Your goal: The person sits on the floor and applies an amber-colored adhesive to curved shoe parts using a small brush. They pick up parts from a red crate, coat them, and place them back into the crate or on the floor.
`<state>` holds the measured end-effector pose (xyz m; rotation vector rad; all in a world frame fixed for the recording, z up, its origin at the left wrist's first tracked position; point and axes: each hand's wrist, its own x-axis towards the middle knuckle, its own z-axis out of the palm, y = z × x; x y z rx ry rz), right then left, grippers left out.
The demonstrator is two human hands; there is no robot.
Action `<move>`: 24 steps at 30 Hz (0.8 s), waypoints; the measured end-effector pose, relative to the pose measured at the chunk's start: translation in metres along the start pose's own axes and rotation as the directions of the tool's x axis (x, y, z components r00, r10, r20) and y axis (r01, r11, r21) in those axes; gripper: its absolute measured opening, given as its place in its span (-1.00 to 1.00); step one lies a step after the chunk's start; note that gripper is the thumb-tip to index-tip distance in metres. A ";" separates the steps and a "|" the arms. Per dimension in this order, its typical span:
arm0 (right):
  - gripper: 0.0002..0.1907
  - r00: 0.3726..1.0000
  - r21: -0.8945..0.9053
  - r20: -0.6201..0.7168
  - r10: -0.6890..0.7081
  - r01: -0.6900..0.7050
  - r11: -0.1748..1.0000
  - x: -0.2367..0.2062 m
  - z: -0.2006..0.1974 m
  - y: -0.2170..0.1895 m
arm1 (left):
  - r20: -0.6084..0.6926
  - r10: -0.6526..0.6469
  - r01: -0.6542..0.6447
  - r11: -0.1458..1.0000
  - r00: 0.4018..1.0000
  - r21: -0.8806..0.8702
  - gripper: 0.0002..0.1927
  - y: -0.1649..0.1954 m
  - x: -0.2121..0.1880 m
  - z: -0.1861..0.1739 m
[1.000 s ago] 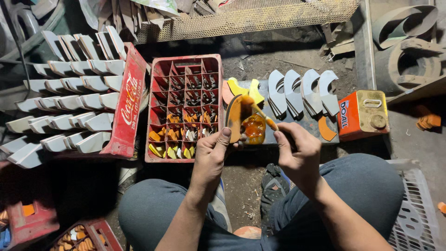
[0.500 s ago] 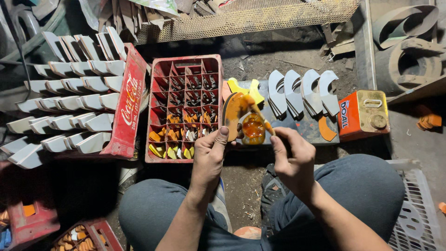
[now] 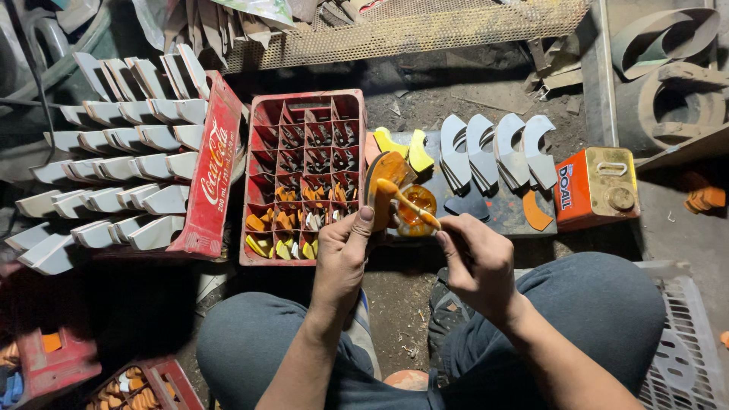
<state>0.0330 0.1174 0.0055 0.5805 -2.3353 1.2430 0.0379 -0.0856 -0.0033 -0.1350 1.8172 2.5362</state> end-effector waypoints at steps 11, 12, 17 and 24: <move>-0.90 0.872 -0.428 -0.396 -0.288 0.102 0.898 0.012 -0.030 0.050 | 0.104 0.098 -0.111 0.986 0.990 0.121 -0.64 0.010 -0.002 0.006; -0.91 0.860 -0.498 -0.404 -0.311 0.079 0.864 0.008 -0.036 0.052 | 0.073 0.179 -0.191 0.957 0.981 0.218 -0.70 0.012 -0.002 0.008; -0.90 0.871 -0.324 -0.426 -0.243 0.104 0.940 -0.006 -0.041 0.044 | 0.060 0.488 -0.358 0.545 0.871 0.758 -0.61 0.030 -0.008 0.011; -0.91 0.999 -0.098 -0.012 -0.032 0.031 0.995 0.005 -0.026 0.011 | 0.174 0.628 -0.387 0.220 0.758 0.895 -0.59 0.038 -0.006 0.006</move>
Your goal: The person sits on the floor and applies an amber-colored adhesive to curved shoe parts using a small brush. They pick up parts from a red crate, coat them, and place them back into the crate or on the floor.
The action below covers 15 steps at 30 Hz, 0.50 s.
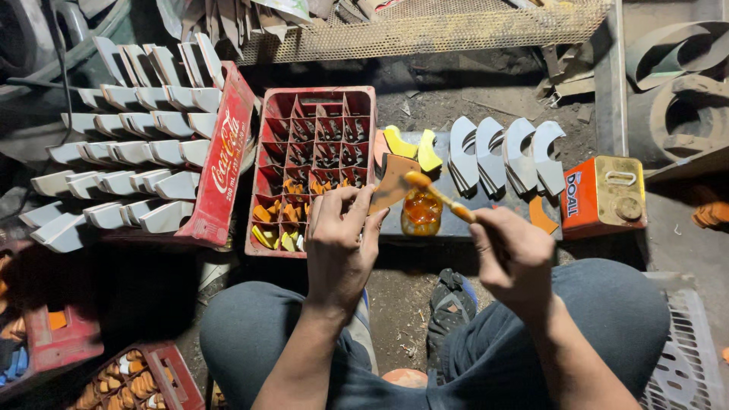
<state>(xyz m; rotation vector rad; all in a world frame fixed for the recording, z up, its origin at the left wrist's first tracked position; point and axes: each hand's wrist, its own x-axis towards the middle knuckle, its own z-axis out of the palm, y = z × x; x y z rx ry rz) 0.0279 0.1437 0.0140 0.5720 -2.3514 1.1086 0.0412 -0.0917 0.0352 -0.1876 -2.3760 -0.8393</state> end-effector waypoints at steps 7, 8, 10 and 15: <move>-0.91 0.997 -0.060 0.052 -0.064 0.067 0.996 0.005 0.010 -0.009 | 0.049 0.022 -0.022 1.000 0.999 -0.002 -0.57 -0.002 -0.002 0.002; -0.91 0.999 -0.056 0.026 -0.027 0.029 0.998 0.005 0.010 -0.008 | 0.054 0.022 -0.022 1.000 0.998 -0.003 -0.57 -0.002 -0.002 0.002; -0.93 0.999 -0.043 -0.024 0.040 -0.041 0.998 0.004 0.009 -0.008 | 0.058 0.019 -0.018 1.000 0.998 -0.025 -0.58 -0.002 -0.002 0.003; -0.91 0.994 0.016 0.105 -0.011 0.010 1.000 0.001 0.012 -0.009 | 0.054 0.006 -0.005 1.000 0.998 -0.026 -0.58 -0.005 -0.003 0.002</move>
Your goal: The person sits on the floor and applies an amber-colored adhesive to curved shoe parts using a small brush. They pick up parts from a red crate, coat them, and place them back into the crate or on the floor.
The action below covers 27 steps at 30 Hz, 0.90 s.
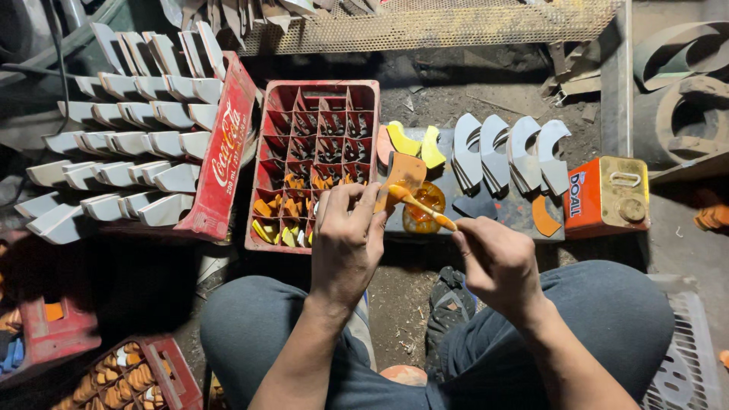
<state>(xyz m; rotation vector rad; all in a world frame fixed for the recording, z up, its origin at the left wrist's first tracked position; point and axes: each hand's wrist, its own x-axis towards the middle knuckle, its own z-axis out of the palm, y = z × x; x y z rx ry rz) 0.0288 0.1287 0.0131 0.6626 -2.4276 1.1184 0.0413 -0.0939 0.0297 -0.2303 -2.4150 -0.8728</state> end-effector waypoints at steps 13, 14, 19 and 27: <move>-0.93 0.999 -0.051 -0.030 -0.022 0.021 0.998 0.001 0.001 0.000 | 0.018 0.014 -0.014 1.000 1.000 0.017 -0.58 0.001 -0.001 0.002; -0.93 0.999 -0.061 -0.052 -0.001 -0.002 0.998 0.001 0.000 0.001 | 0.018 0.015 -0.015 1.000 1.000 0.019 -0.59 0.001 -0.001 0.002; -0.94 0.997 -0.028 0.039 0.061 -0.059 0.998 0.001 -0.001 0.001 | 0.018 0.016 -0.016 1.000 1.000 0.005 -0.59 0.001 -0.001 0.002; -0.92 0.997 -0.059 -0.068 0.026 -0.030 0.998 0.003 -0.001 0.003 | 0.037 0.048 -0.049 0.999 0.998 0.017 -0.61 0.001 -0.001 0.000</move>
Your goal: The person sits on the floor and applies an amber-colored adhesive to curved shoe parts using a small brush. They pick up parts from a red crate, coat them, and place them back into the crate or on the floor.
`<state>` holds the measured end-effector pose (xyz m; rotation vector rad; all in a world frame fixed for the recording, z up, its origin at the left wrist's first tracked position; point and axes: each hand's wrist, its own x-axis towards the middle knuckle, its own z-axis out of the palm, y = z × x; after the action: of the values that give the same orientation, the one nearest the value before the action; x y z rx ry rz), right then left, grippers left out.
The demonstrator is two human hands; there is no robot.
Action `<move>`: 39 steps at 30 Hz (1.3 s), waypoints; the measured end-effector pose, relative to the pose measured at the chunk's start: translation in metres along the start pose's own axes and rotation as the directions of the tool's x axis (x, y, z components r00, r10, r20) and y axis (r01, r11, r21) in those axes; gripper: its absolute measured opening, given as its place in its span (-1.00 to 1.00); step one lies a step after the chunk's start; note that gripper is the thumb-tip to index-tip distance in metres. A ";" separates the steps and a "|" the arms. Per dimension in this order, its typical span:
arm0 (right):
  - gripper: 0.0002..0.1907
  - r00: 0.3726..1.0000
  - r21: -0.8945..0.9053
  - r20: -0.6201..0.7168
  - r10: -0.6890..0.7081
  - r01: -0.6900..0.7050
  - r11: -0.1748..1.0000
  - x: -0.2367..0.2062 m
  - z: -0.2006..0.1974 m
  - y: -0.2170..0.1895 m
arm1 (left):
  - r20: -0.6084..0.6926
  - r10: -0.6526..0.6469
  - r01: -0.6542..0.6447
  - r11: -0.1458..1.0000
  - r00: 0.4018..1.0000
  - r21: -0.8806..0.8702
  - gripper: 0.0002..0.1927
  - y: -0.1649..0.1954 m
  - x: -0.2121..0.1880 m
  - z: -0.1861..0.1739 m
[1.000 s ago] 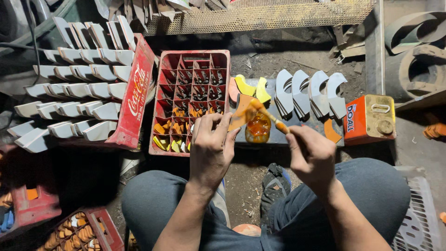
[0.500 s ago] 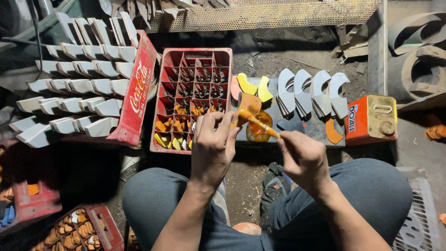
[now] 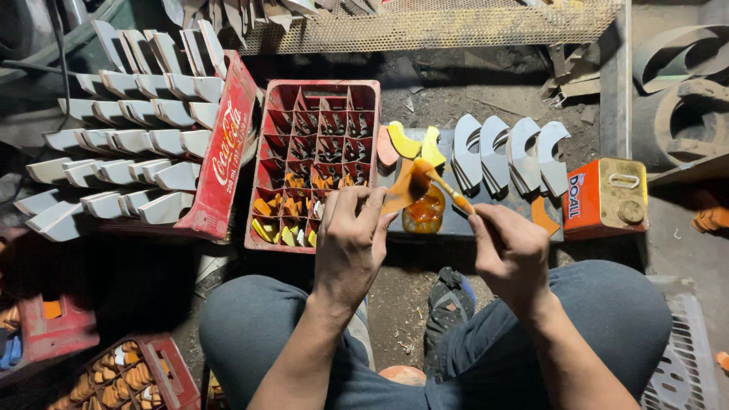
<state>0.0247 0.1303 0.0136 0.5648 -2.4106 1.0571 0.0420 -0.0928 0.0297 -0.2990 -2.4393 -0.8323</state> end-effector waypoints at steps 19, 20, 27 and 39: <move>-0.92 0.999 -0.009 -0.005 0.045 -0.045 0.999 -0.001 0.003 0.000 | 0.034 0.032 -0.032 0.999 0.999 -0.003 -0.61 0.000 0.000 0.001; -0.91 0.999 -0.006 -0.013 0.031 -0.031 1.000 0.000 0.003 0.000 | 0.032 0.038 -0.038 0.999 0.999 -0.001 -0.61 0.000 0.000 0.001; -0.91 1.000 0.007 0.001 0.020 -0.020 1.000 -0.001 0.003 -0.002 | 0.046 0.012 -0.013 1.000 0.999 0.012 -0.61 -0.003 0.000 0.001; -0.92 0.999 -0.002 0.030 -0.011 0.011 1.000 -0.003 0.008 -0.007 | 0.004 -0.018 0.017 0.999 1.000 0.033 -0.60 -0.006 0.001 0.002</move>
<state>0.0290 0.1204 0.0107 0.5968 -2.4312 1.0485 0.0380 -0.0963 0.0264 -0.2680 -2.4606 -0.7990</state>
